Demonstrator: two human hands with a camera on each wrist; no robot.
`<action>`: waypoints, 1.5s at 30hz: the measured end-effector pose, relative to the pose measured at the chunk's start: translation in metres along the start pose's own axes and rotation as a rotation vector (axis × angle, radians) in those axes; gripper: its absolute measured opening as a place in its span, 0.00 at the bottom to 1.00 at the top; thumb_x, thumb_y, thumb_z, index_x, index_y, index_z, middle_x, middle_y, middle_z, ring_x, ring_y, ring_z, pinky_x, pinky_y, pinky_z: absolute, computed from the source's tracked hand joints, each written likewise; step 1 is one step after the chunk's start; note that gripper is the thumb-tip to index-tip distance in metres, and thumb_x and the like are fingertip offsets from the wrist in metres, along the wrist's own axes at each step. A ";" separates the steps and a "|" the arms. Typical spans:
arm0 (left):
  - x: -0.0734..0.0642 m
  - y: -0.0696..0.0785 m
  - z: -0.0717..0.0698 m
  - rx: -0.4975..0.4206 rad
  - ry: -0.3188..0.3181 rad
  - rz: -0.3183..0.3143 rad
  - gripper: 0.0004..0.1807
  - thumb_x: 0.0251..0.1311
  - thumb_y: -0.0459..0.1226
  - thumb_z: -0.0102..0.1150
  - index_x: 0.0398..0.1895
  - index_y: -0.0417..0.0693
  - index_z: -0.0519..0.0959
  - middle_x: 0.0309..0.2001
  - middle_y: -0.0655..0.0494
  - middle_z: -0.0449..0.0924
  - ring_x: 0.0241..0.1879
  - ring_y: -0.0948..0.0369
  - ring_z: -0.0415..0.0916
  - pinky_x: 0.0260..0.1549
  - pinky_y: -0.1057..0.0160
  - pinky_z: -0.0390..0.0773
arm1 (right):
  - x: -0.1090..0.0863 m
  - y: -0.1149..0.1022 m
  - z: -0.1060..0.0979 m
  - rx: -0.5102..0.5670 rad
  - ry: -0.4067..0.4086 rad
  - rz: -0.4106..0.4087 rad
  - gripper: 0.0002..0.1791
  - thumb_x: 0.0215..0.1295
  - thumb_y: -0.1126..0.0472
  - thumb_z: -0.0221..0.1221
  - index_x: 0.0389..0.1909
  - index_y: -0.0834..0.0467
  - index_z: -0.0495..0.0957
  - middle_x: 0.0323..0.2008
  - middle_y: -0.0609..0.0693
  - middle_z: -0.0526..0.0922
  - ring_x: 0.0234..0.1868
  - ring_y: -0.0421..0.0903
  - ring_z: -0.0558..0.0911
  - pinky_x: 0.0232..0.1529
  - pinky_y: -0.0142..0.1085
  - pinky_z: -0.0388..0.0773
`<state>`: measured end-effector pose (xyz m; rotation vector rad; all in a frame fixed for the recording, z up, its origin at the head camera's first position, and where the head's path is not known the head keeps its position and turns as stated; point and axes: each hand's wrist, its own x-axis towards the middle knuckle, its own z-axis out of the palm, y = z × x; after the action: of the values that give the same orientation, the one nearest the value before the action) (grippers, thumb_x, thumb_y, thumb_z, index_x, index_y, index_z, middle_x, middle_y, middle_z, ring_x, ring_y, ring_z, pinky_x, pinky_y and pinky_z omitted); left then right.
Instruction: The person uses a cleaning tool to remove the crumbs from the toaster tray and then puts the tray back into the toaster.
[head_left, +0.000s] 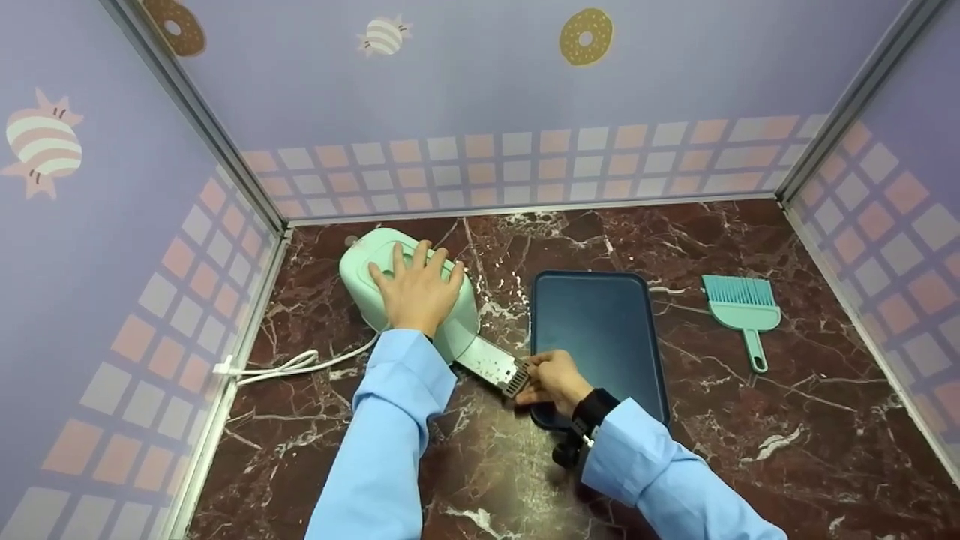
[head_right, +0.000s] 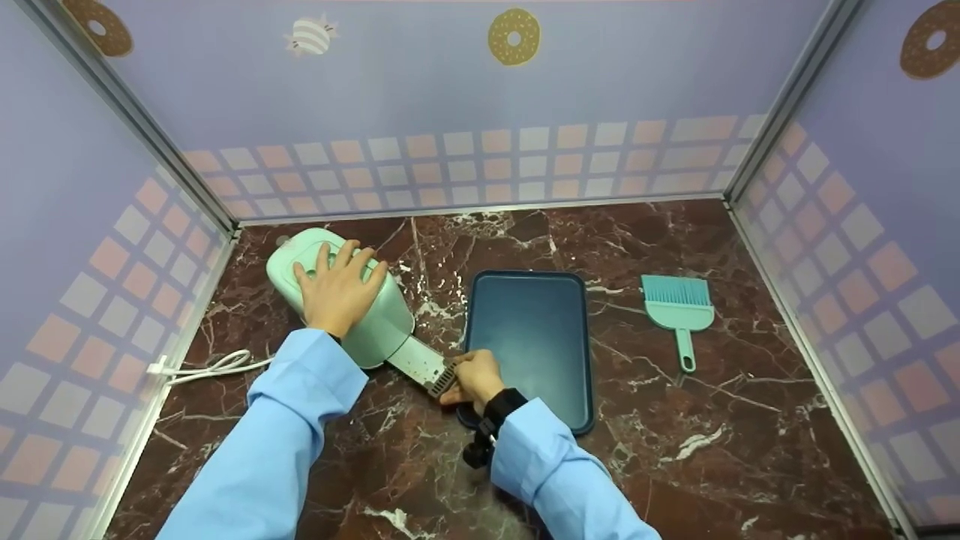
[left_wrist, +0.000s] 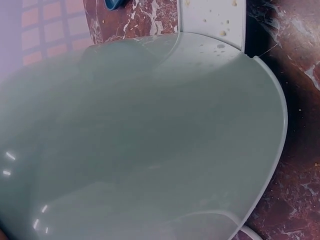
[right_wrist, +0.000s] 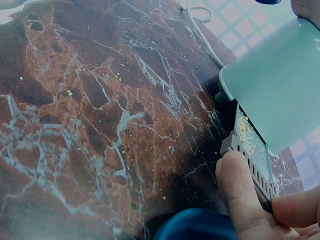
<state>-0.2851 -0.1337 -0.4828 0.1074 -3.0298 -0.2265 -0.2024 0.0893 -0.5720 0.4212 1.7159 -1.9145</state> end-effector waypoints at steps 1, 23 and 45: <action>0.000 -0.001 0.001 -0.003 -0.002 0.000 0.35 0.73 0.67 0.27 0.75 0.67 0.67 0.79 0.58 0.56 0.80 0.42 0.40 0.67 0.22 0.30 | -0.001 0.001 -0.001 -0.001 -0.002 -0.002 0.20 0.74 0.78 0.44 0.63 0.76 0.71 0.38 0.68 0.80 0.21 0.50 0.82 0.29 0.41 0.87; -0.004 0.001 0.003 -0.023 0.012 0.007 0.34 0.74 0.66 0.29 0.74 0.66 0.68 0.79 0.58 0.57 0.80 0.42 0.41 0.67 0.22 0.31 | -0.017 0.001 -0.037 -0.108 -0.002 -0.021 0.18 0.75 0.75 0.46 0.61 0.77 0.72 0.34 0.66 0.82 0.21 0.49 0.82 0.25 0.38 0.86; -0.002 0.001 -0.001 -0.034 0.015 -0.004 0.33 0.74 0.65 0.32 0.73 0.66 0.68 0.79 0.57 0.57 0.80 0.43 0.40 0.68 0.23 0.31 | -0.030 -0.015 -0.078 -0.105 0.004 -0.115 0.20 0.74 0.75 0.45 0.63 0.80 0.67 0.36 0.66 0.81 0.22 0.47 0.83 0.27 0.37 0.86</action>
<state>-0.2827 -0.1327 -0.4818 0.1119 -3.0098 -0.2767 -0.1958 0.1718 -0.5543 0.2928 1.8702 -1.8925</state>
